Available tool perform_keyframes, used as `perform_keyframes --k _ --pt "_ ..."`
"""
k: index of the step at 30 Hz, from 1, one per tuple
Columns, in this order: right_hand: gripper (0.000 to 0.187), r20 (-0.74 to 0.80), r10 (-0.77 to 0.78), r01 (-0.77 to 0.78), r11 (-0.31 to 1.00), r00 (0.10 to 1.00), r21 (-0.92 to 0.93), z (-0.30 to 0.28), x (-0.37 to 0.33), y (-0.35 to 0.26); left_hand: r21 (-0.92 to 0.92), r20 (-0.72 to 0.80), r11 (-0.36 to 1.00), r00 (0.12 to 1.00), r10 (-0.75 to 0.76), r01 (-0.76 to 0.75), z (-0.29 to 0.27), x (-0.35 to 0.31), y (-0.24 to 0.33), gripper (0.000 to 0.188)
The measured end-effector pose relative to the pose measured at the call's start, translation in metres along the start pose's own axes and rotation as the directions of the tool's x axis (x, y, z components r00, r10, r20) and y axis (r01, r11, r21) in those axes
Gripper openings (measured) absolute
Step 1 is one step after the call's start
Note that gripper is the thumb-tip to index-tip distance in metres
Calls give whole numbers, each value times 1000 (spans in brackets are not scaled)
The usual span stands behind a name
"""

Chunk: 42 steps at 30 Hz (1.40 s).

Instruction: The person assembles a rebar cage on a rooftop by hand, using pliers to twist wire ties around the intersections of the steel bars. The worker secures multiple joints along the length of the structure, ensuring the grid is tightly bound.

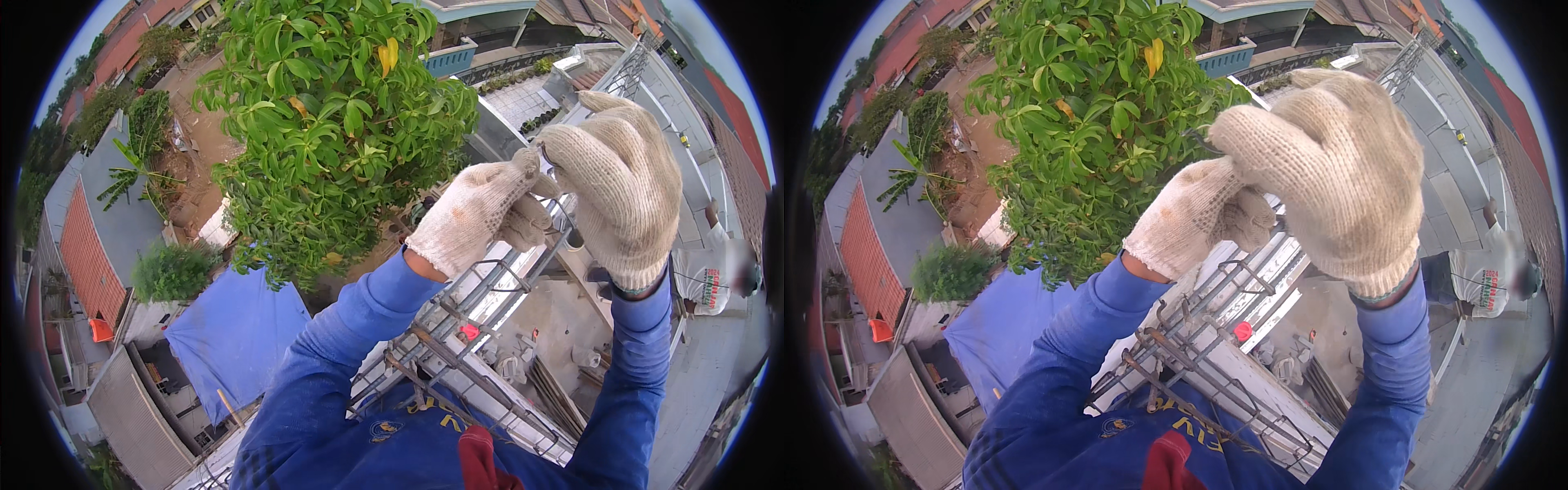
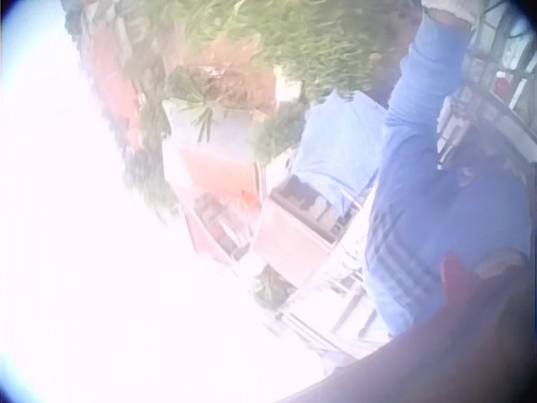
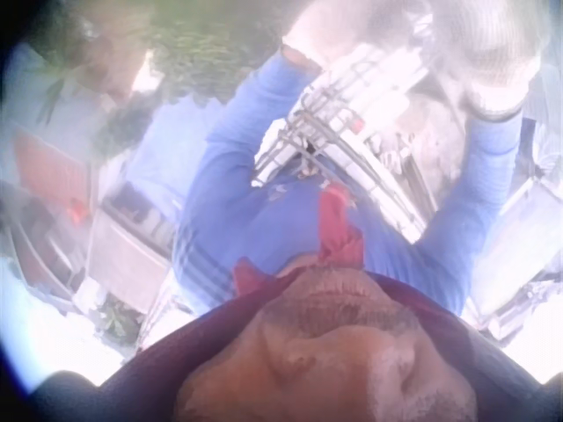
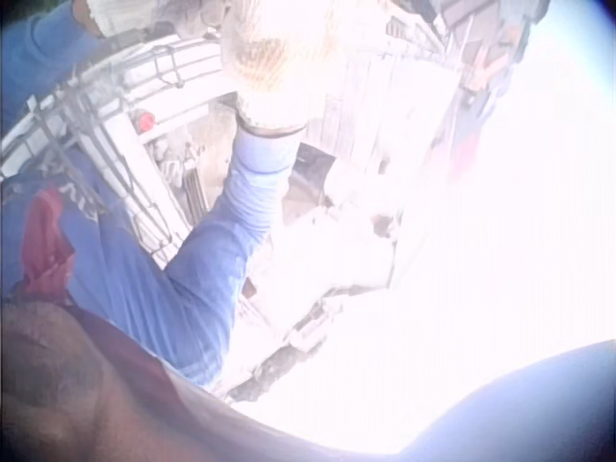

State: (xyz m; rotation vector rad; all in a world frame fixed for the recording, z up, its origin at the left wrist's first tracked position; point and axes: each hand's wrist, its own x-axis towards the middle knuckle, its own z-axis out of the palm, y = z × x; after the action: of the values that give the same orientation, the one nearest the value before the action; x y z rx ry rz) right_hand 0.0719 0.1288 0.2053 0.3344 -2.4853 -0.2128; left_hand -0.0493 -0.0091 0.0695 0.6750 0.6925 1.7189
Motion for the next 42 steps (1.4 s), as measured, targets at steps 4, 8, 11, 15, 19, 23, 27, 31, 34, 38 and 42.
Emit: perform_keyframes --k 4,8,11,15,19,23,27,31,34,38,42 --pt "22 374 -49 167 942 926 -290 -14 11 9 352 -233 909 920 316 -223 8 -18 11 41" --pt "30 534 -3 99 984 846 -151 4 -10 3 836 -30 505 900 434 -215 11 -23 9 36" --pt "28 496 90 -47 994 864 -98 1 -18 -8 951 79 233 890 449 -202 10 -31 5 29" --pt "24 421 146 -132 989 895 -62 -1 -27 -14 887 -14 450 969 246 -101 8 -35 11 24" --pt "22 431 169 -183 983 887 -10 -1 -38 -18 919 84 349 958 274 -181 2 -35 -1 21" --pt "14 480 107 -130 991 871 16 -9 -47 -30 984 179 -33 957 227 -176 3 -39 -8 16" --pt "15 446 160 -183 983 881 9 -15 -47 -36 984 131 -153 957 258 -94 -10 -52 -6 17" --pt "26 432 245 -301 951 868 67 -26 -58 -45 804 -55 593 987 149 -44 -16 -71 -13 42" --pt "24 555 264 -417 893 789 168 -48 -62 -35 509 -235 857 971 50 79 -27 -87 -25 47" --pt "13 702 144 -367 913 697 176 -58 -62 -34 397 -375 858 911 -171 325 -43 -116 -52 42" --pt "14 746 156 -497 829 647 257 -27 -64 -53 343 -404 840 873 -272 420 -30 -137 -57 36"
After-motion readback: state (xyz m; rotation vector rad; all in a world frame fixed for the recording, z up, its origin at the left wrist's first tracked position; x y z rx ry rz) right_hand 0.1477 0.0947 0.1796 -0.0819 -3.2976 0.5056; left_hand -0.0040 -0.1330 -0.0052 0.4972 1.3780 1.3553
